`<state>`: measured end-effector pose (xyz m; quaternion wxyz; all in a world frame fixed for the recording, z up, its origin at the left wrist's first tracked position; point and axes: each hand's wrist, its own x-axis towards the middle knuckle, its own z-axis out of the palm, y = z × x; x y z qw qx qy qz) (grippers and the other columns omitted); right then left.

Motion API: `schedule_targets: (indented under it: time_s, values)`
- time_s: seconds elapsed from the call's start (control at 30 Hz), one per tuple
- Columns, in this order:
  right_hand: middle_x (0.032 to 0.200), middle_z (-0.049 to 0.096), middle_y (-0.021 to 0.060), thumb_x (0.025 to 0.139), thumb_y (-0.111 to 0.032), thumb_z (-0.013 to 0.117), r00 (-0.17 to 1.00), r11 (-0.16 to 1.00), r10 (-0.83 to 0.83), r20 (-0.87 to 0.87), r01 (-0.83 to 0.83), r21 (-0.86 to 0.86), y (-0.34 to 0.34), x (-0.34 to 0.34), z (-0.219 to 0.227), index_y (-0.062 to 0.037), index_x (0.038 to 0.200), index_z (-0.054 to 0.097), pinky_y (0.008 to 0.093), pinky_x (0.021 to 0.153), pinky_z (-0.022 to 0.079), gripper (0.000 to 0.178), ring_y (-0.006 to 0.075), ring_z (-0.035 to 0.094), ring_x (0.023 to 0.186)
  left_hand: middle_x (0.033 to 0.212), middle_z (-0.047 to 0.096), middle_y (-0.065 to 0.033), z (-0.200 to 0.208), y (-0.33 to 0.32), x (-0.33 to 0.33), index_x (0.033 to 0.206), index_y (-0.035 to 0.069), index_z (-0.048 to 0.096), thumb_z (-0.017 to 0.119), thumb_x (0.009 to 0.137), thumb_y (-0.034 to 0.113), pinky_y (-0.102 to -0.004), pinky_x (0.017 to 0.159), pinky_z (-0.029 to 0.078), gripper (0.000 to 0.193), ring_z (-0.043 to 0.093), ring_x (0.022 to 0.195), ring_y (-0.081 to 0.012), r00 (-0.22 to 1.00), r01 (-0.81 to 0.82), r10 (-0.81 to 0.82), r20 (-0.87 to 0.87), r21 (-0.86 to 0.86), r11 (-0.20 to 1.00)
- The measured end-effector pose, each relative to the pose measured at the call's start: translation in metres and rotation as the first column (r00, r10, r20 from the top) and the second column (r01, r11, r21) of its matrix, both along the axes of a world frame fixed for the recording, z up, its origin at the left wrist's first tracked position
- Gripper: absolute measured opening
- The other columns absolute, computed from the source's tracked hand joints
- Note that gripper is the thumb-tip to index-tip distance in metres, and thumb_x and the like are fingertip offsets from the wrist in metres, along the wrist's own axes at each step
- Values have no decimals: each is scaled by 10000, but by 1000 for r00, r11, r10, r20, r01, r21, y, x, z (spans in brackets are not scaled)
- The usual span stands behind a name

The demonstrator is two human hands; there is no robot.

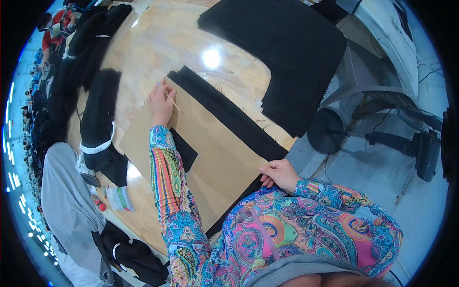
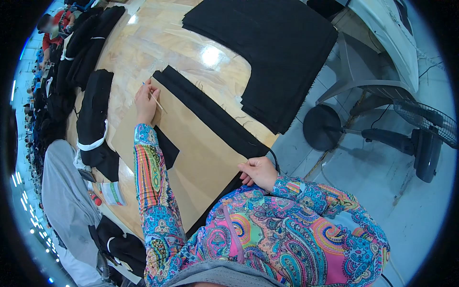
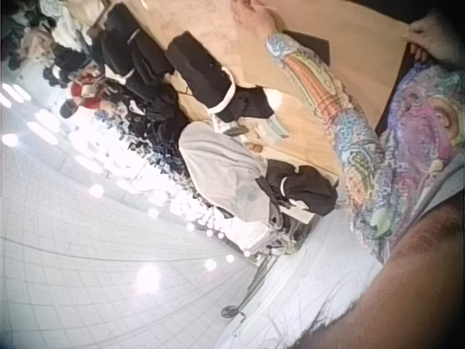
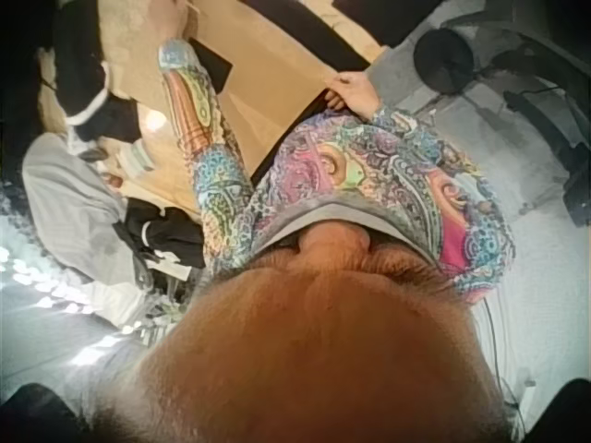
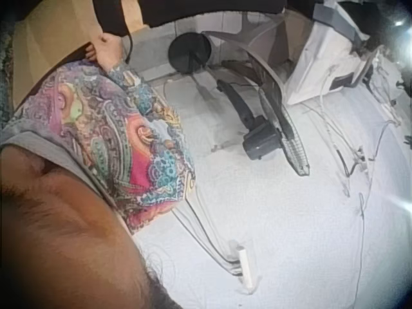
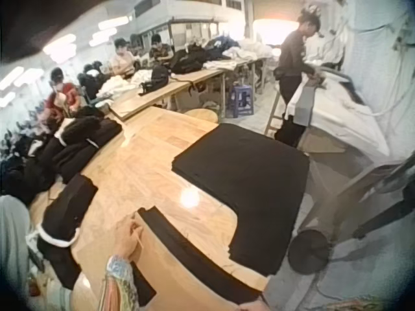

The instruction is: The person uses a cardboard template and a white marking tool to trace shapes onto a stack of black fabric. They repeatedly place the template, trace the outline, remove the template, and separate the marked fabric piece from the stack.

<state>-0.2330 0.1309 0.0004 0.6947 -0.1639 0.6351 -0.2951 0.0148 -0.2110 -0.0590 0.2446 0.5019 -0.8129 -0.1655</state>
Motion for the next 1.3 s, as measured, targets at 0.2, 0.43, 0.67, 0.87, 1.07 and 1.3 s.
schedule_targets:
  time_s: [0.2, 0.43, 0.67, 0.87, 1.07, 1.3]
  values:
    - [703, 648, 95, 921, -265, 593, 996, 998, -49, -70, 46, -44, 1, -3, -4, 6, 800, 615, 241, 503, 516, 297, 144, 640, 581, 1221, 587, -59, 0, 1, -4, 982, 115, 593, 638, 847, 239, -460, 1061, 236, 189, 420, 1256, -299, 1000, 1, 0, 29, -7, 1000]
    - [666, 637, 81, 918, -270, 599, 990, 998, -53, -132, 47, -51, -2, -3, -1, -9, 784, 608, 230, 486, 507, 294, 128, 625, 555, 1261, 575, -59, -4, 0, -2, 963, 126, 595, 642, 843, 245, -444, 1064, 239, 175, 426, 1256, -284, 1000, -28, 29, 12, -35, 999]
    - [654, 632, 78, 918, -259, 599, 988, 995, -95, -118, 90, -48, -2, -4, -4, -9, 777, 606, 226, 472, 499, 286, 127, 623, 546, 1279, 566, -61, -2, 1, -4, 950, 128, 599, 644, 841, 248, -441, 1069, 230, 168, 423, 1259, -282, 999, -47, 47, 24, -4, 999]
    - [653, 632, 78, 914, -258, 597, 987, 993, -115, -116, 111, -43, -2, -5, -4, -8, 776, 606, 231, 468, 499, 286, 128, 623, 540, 1289, 558, -62, -1, 3, -6, 952, 136, 600, 638, 843, 247, -444, 1069, 222, 160, 422, 1260, -281, 999, -44, 45, 19, -29, 999]
    - [662, 636, 83, 904, -255, 602, 988, 996, -90, -129, 86, -34, -1, -8, -6, -1, 788, 619, 235, 460, 498, 281, 126, 621, 536, 1302, 552, -35, 2, 6, -7, 920, 159, 590, 642, 834, 253, -468, 1062, 216, 138, 415, 1267, -268, 998, -57, 57, 19, -21, 998]
    - [516, 574, 58, 849, -184, 653, 912, 969, -18, -409, -85, -232, 2, -10, -6, 4, 646, 598, 253, 431, 439, 283, 115, 586, 469, 1361, 506, -34, 6, 11, -14, 909, 154, 574, 615, 854, 277, -509, 1090, 180, 141, 383, 1297, -265, 995, -89, 88, 39, 4, 996]
